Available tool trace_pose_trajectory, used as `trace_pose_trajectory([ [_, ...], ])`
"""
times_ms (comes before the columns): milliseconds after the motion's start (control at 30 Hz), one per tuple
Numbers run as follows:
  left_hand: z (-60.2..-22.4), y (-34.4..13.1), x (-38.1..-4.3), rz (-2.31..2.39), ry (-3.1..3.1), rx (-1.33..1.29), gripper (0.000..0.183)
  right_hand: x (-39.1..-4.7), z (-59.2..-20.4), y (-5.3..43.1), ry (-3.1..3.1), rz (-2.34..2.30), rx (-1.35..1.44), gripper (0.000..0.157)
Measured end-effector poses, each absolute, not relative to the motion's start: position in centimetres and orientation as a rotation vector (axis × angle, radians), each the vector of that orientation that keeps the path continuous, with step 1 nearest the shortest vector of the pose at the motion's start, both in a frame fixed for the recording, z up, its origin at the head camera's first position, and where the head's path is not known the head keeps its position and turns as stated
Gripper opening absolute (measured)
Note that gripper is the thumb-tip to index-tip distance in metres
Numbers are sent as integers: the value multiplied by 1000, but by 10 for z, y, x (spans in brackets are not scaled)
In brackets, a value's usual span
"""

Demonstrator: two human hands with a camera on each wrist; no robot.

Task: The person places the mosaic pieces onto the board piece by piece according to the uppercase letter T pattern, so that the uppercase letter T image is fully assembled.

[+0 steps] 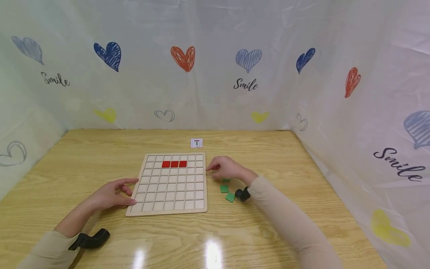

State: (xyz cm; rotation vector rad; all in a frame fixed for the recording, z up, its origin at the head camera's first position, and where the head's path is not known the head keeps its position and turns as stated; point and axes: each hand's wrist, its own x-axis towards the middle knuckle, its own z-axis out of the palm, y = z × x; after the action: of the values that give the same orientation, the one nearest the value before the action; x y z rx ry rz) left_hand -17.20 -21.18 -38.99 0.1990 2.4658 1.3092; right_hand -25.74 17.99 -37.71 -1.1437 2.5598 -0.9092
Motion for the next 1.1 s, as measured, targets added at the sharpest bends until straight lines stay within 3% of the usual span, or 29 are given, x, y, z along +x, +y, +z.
trace_pose_trajectory([
  [1100,-392,-214,-175,1293,2458,220,79,-242,-386,226,2599,-938,-1004,17],
])
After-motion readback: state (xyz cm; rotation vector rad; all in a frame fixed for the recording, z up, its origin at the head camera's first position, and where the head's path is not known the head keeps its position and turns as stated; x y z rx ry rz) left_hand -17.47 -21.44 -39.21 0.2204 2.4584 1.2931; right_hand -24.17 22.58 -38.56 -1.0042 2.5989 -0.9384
